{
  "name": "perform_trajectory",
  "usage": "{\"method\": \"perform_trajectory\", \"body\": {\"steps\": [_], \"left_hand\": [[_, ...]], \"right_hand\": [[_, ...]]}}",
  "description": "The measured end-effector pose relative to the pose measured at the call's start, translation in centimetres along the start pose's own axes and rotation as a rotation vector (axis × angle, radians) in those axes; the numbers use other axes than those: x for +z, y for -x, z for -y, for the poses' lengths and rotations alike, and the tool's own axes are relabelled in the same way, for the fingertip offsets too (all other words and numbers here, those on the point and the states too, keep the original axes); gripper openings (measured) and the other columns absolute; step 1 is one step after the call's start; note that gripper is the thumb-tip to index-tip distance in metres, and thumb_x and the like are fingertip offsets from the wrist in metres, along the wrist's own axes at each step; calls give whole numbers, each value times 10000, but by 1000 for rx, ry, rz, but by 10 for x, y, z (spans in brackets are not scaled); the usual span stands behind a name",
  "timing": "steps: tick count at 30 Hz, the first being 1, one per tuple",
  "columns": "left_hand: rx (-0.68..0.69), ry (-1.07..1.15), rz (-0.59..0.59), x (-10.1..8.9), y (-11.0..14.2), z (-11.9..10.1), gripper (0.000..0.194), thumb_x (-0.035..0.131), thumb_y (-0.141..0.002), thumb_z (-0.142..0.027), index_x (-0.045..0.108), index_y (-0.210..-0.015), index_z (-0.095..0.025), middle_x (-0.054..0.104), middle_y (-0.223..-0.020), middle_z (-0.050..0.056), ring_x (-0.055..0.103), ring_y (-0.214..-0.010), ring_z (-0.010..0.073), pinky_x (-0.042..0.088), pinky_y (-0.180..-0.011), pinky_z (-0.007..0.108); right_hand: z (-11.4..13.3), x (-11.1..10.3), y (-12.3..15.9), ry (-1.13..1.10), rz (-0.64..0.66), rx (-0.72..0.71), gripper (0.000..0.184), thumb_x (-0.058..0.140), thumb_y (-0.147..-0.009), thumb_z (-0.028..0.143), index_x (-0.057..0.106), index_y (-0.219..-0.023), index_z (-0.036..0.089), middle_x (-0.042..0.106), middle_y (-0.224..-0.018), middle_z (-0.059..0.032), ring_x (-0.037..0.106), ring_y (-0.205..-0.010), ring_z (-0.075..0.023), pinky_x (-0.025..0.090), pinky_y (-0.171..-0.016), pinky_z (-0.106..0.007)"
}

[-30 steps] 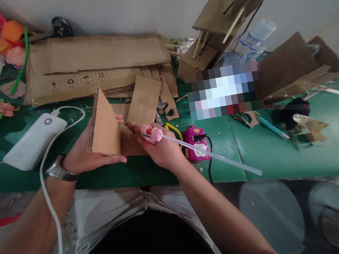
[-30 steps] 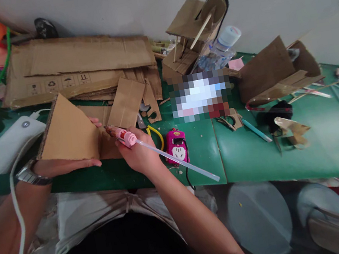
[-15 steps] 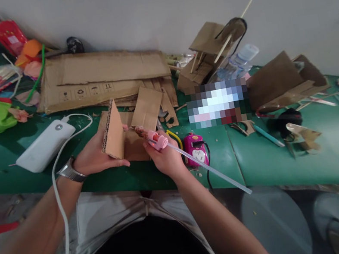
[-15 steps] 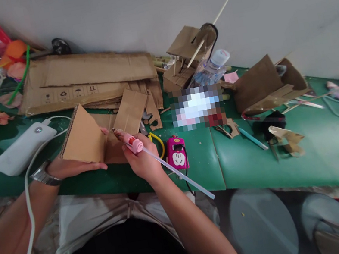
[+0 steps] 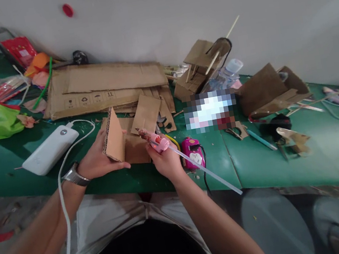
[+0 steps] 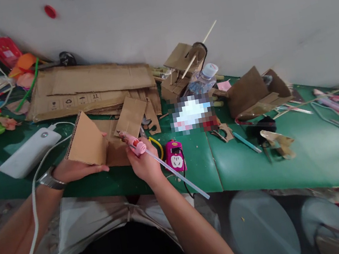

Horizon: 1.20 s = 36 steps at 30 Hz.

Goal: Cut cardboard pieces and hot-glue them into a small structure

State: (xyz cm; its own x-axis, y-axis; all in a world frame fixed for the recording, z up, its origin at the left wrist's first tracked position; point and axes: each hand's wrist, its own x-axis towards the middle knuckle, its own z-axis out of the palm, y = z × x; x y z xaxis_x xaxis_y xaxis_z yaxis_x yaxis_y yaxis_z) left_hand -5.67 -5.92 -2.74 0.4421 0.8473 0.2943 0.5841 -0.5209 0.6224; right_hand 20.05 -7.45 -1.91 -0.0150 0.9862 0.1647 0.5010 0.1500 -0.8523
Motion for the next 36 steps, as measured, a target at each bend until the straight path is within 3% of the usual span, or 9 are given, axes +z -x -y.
{"method": "perform_trajectory", "body": {"steps": [5, 11, 17, 31, 36], "left_hand": [[9, -3, -8, -1, -1, -2, 1007, 868, -706, -670, 422, -1539, -322, 494, -1582, 109, 341, -1544, 426, 288, -1265, 642], [-33, 14, 49, -1, 1, -2, 983, 845, -751, -663, 397, -1542, -290, 546, -1548, 105, 491, -1443, 411, 283, -1270, 627], [-27, 8, 26, 1, 2, 1, 990, 828, -739, -712, 409, -1532, -291, 548, -1540, 101, 488, -1441, 407, 323, -1254, 617], [-55, -4, 50, 0, 4, 1, 1031, 830, -734, -711, 383, -1557, -281, 503, -1592, 96, 444, -1488, 388, 219, -1298, 647], [-72, -2, 38, -1, 3, -3, 1028, 811, -727, -750, 421, -1542, -258, 547, -1554, 102, 472, -1474, 390, 310, -1274, 599]], "right_hand": [[-2, 1, 1, -17, -2, 15, 169, 637, -904, 395, 571, -854, 247, 665, -765, -21, 650, -698, -227, 522, -645, -333], [-1, 0, 1, -19, 6, 27, 182, 641, -904, 394, 551, -836, 251, 625, -709, -11, 621, -659, -222, 499, -611, -328], [-1, 0, 0, -28, -8, 12, 180, 643, -899, 382, 559, -826, 241, 599, -695, 3, 594, -644, -202, 474, -614, -311], [-3, 1, 1, -48, -29, -41, 176, 653, -899, 360, 563, -820, 232, 611, -753, -9, 586, -671, -196, 459, -645, -313], [-3, 2, 0, -23, -36, -36, 175, 652, -897, 357, 563, -809, 234, 610, -746, -10, 589, -678, -202, 451, -641, -316]]}}
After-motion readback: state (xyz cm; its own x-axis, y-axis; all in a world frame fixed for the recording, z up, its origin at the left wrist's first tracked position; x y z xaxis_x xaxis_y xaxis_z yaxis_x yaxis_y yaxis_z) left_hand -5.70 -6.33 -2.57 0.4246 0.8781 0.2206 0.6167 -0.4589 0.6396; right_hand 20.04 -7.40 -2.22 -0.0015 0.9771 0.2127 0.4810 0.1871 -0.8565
